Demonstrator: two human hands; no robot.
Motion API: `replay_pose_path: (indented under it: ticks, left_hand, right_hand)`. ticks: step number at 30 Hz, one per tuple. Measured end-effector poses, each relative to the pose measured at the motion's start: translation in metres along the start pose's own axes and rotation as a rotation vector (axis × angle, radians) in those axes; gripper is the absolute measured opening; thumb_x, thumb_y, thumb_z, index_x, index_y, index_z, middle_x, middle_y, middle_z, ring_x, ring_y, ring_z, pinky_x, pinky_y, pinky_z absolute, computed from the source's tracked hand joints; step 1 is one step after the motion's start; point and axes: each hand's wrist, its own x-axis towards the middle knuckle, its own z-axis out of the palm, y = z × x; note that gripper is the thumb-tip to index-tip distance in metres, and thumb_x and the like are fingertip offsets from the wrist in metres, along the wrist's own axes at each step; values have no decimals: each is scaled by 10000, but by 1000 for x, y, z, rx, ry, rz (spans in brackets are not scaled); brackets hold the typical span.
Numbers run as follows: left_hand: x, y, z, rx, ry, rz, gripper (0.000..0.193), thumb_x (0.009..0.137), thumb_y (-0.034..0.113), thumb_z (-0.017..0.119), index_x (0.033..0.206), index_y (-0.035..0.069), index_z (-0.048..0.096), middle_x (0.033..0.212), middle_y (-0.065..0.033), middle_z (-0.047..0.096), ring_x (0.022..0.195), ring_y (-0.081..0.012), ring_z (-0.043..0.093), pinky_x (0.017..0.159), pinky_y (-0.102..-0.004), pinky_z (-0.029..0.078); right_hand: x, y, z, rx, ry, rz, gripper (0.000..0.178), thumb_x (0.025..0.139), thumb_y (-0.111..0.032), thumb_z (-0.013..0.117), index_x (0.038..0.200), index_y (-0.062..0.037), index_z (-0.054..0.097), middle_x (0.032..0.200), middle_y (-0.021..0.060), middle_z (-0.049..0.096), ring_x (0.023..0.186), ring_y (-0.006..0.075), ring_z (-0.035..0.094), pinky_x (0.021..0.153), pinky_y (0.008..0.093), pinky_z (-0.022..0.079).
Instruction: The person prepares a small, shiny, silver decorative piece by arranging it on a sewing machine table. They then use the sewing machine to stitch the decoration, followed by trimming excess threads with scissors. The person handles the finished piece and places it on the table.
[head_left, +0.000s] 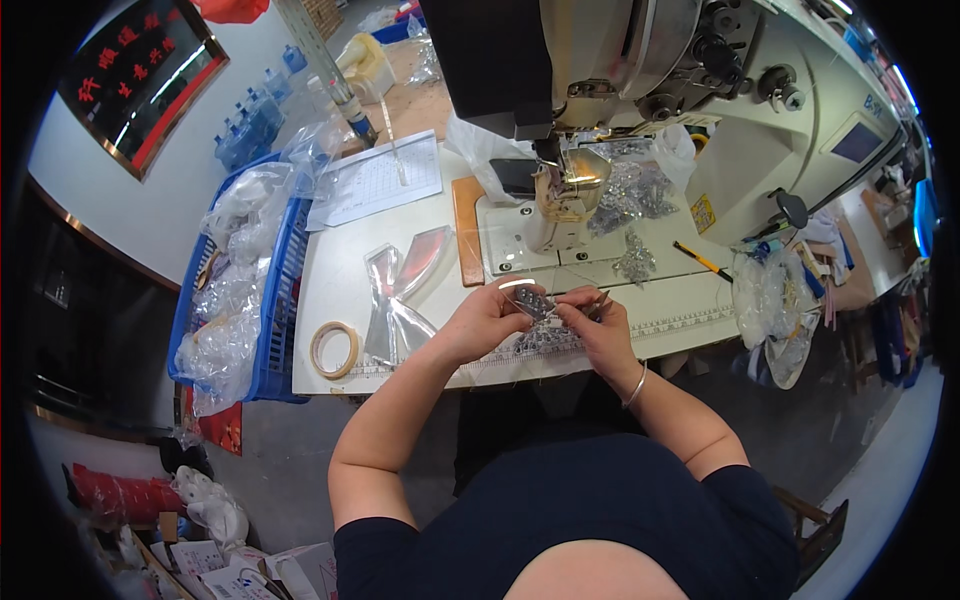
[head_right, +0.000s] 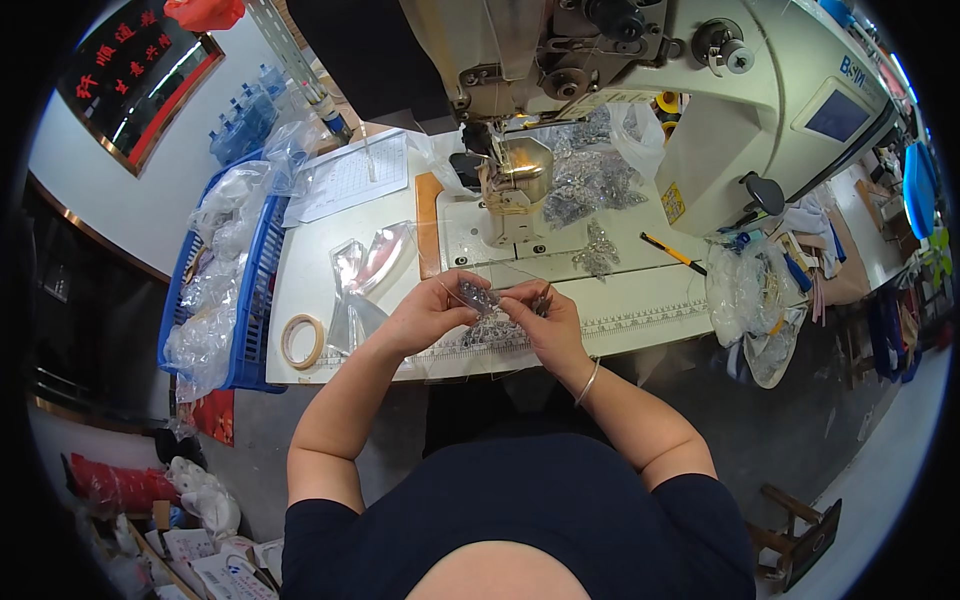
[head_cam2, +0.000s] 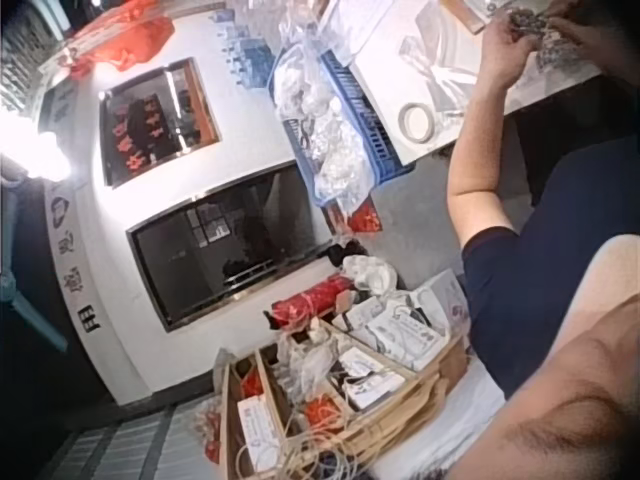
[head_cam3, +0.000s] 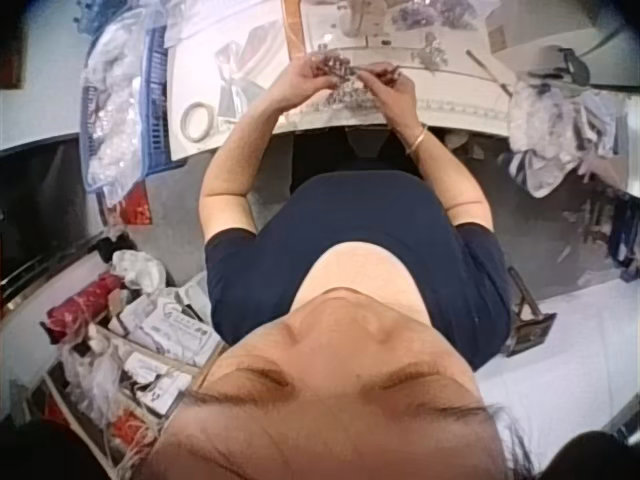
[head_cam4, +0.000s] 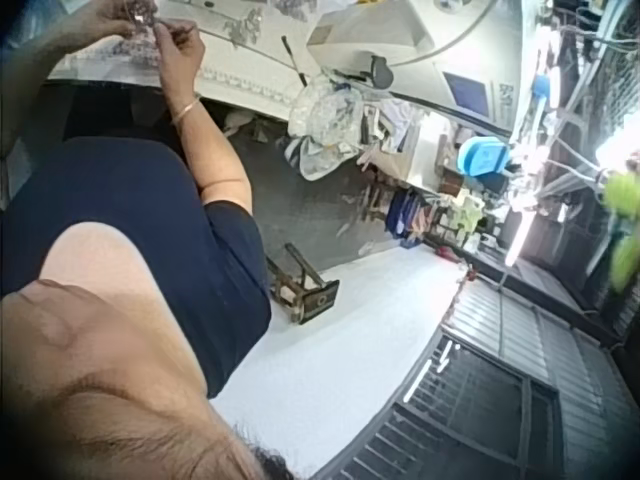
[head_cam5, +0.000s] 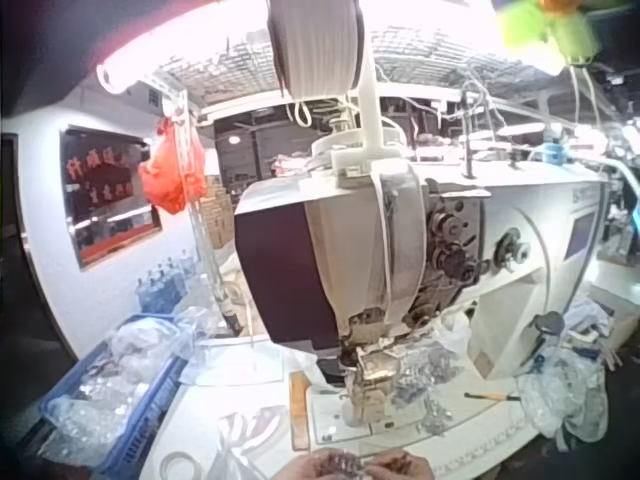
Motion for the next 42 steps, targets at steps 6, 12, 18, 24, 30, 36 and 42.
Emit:
replay_pose_path:
  ticks: [6, 12, 18, 24, 30, 36, 42]
  left_hand:
    - [0, -2, 4, -38, -7, 17, 347, 797, -83, 553, 1129, 4, 502, 951, -45, 601, 852, -97, 572, 769, -253, 479]
    - [0, -11, 3, -78, 15, 22, 351, 790, -67, 577, 1126, 3, 503, 953, -40, 597, 867, -101, 573, 782, -258, 479]
    - [1, -17, 2, -74, 32, 12, 359, 785, -57, 590, 1126, 3, 496, 965, -44, 596, 869, -108, 575, 787, -262, 483]
    - [-1, -17, 6, -109, 32, 33, 353, 785, -57, 590, 1118, 9, 494, 973, -51, 595, 874, -114, 577, 791, -270, 485]
    - [1, -24, 5, -129, 39, 27, 361, 784, -58, 595, 1120, 17, 488, 982, -50, 592, 881, -117, 576, 798, -275, 485]
    - [-2, -25, 12, -236, 58, 70, 341, 788, -17, 624, 1103, 15, 496, 961, -49, 592, 862, -109, 573, 775, -258, 475]
    - [4, -27, 21, -176, 251, 28, 265, 778, 12, 670, 1014, -2, 549, 905, -62, 619, 813, -119, 594, 749, -253, 490]
  right_hand:
    - [-3, -1, 1, -24, 56, 35, 77, 829, -82, 656, 888, -39, 630, 794, -19, 616, 709, 42, 530, 659, 198, 427]
    - [-3, 3, 1, -29, 62, -13, 84, 833, -81, 651, 891, -28, 624, 803, -4, 621, 726, 52, 541, 684, 204, 436]
    - [-4, -1, 2, 3, 65, 31, 88, 830, -72, 649, 894, -17, 623, 811, 9, 628, 758, 68, 555, 725, 214, 443]
    - [-5, 0, 4, -14, 98, 7, 105, 831, -73, 646, 905, -1, 627, 833, 28, 638, 760, 72, 562, 720, 216, 452]
    - [-5, 2, 4, -24, 105, 14, 118, 832, -75, 645, 919, 3, 629, 830, 26, 640, 749, 68, 562, 702, 210, 456]
    - [-6, 1, 5, -54, 112, 7, 112, 833, -78, 645, 918, -5, 631, 817, 22, 641, 744, 64, 565, 695, 210, 458]
    - [-4, 0, 7, 162, 114, 103, 123, 816, -91, 669, 898, -9, 627, 815, 13, 631, 725, 69, 552, 689, 213, 449]
